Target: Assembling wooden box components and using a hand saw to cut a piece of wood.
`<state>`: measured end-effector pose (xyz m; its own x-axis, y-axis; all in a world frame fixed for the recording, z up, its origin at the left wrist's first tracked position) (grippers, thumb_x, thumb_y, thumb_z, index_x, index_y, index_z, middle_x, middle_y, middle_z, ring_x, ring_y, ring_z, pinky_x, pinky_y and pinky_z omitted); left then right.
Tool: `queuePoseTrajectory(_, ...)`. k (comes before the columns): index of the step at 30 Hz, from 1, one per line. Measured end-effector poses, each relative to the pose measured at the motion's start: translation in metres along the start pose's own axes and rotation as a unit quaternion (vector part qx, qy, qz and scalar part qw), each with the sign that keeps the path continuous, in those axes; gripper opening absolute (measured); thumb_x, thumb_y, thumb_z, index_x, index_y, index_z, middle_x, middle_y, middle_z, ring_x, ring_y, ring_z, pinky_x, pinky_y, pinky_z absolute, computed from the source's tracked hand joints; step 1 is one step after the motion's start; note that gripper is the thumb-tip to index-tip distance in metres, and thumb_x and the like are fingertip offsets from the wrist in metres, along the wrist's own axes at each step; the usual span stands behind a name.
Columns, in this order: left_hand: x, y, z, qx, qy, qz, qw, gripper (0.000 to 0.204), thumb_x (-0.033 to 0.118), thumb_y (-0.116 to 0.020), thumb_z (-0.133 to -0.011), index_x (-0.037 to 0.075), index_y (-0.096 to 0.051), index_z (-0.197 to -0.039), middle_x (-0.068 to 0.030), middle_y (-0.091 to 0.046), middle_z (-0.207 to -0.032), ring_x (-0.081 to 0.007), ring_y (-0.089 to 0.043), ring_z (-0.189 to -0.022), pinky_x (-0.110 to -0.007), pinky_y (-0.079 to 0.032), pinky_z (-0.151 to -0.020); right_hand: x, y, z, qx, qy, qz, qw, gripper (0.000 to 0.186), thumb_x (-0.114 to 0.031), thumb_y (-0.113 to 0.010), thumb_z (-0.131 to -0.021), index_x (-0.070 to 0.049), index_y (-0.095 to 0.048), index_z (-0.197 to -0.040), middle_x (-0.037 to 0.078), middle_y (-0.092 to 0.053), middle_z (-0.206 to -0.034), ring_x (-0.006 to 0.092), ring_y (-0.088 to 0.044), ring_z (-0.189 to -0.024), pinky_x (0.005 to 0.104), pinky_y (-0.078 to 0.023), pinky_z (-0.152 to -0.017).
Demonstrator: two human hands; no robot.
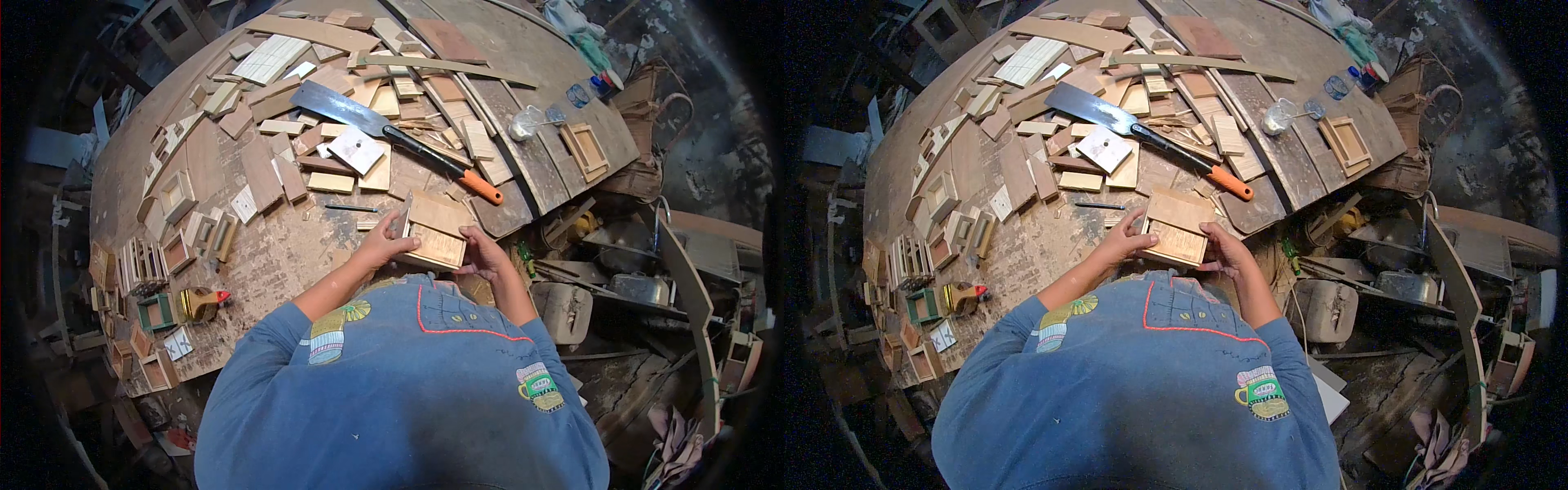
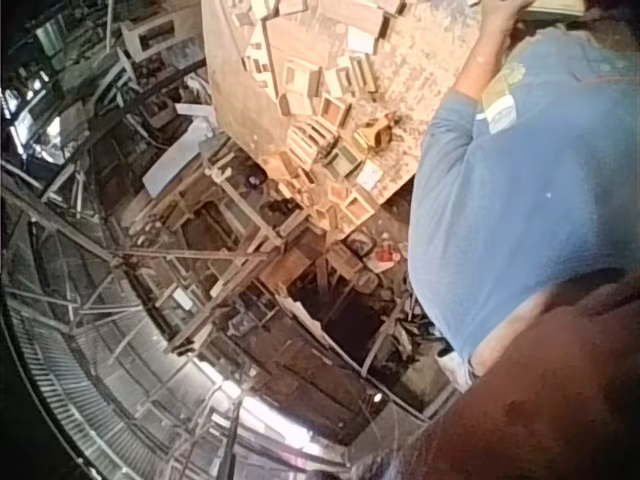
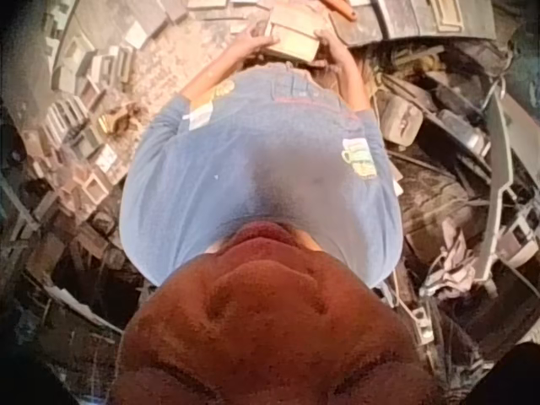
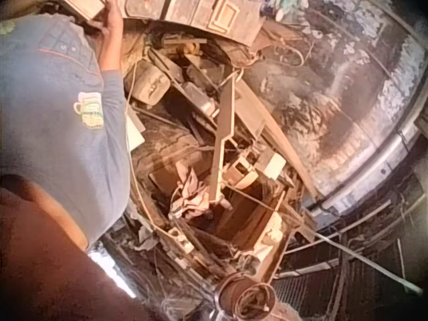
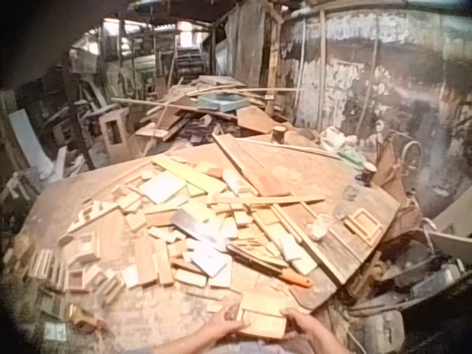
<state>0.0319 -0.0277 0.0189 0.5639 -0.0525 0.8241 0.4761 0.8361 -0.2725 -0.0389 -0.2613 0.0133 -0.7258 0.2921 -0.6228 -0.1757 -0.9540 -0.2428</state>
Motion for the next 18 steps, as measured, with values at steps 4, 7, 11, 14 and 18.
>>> queuePoseTrajectory(4, 0.002, -0.003, 0.002, 0.020, -0.004, -0.018, 1.000, 0.091, 0.020, -0.078, -0.071, 0.003, -0.025, -0.143, -0.0158, -0.062, -0.102, -0.0183, -0.061, -0.088, -0.028, -0.048, -0.073, -0.001, -0.008, 0.009, 0.039, 0.003, 0.018, 0.999, 0.066, -0.057, -0.062, -0.075, -0.008, -0.055, -0.118, 0.010, -0.064, -0.100, 0.0212, -0.061, -0.089, 0.0384, -0.050, -0.074)
queuePoseTrajectory(7, -0.010, 0.008, -0.003, 0.038, 0.013, -0.060, 0.997, 0.089, 0.020, -0.076, -0.071, 0.005, -0.026, -0.143, -0.0147, -0.062, -0.102, -0.0180, -0.060, -0.088, -0.028, -0.047, -0.075, 0.005, -0.003, 0.000, 0.106, 0.054, 0.100, 0.988, 0.072, -0.054, -0.066, -0.073, -0.004, -0.053, -0.123, 0.010, -0.064, -0.098, 0.0183, -0.062, -0.083, 0.0350, -0.050, -0.069)
queuePoseTrajectory(11, -0.012, 0.016, 0.007, 0.025, -0.016, -0.016, 0.999, 0.088, 0.021, -0.075, -0.070, 0.007, -0.028, -0.143, -0.0138, -0.059, -0.105, -0.0168, -0.058, -0.090, -0.026, -0.044, -0.078, 0.002, -0.019, 0.013, 0.223, 0.201, 0.265, 0.916, 0.087, -0.047, -0.077, -0.067, -0.003, -0.043, -0.134, 0.013, -0.061, -0.098, 0.0206, -0.061, -0.078, 0.0319, -0.050, -0.067)
queuePoseTrajectory(14, -0.026, 0.036, -0.001, 0.019, 0.001, -0.019, 1.000, 0.089, 0.020, -0.074, -0.069, 0.007, -0.028, -0.144, -0.0145, -0.057, -0.110, -0.0175, -0.056, -0.097, -0.028, -0.042, -0.085, 0.009, -0.031, 0.016, 0.288, 0.341, 0.360, 0.819, 0.089, -0.047, -0.079, -0.064, -0.003, -0.043, -0.133, 0.016, -0.057, -0.104, 0.0290, -0.061, -0.088, 0.0370, -0.049, -0.077)
queuePoseTrajectory(18, -0.030, 0.049, -0.006, -0.011, -0.012, 0.027, 0.999, 0.089, 0.017, -0.071, -0.070, 0.007, -0.026, -0.145, -0.0122, -0.054, -0.120, -0.0166, -0.054, -0.101, -0.026, -0.042, -0.084, 0.007, -0.037, 0.019, 0.289, 0.454, 0.434, 0.722, 0.070, -0.038, -0.075, -0.071, -0.004, -0.050, -0.127, 0.018, -0.056, -0.106, 0.0348, -0.054, -0.102, 0.0393, -0.043, -0.089)
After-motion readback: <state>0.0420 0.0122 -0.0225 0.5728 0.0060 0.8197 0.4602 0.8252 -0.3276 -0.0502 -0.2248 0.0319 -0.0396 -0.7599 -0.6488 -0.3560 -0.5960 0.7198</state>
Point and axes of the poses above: each hand's wrist, its own z-axis away from the middle knuckle, its own y-axis out of the back of the hand, x = y × z, the point moved 1 cm from there along -z, towards the middle knuckle
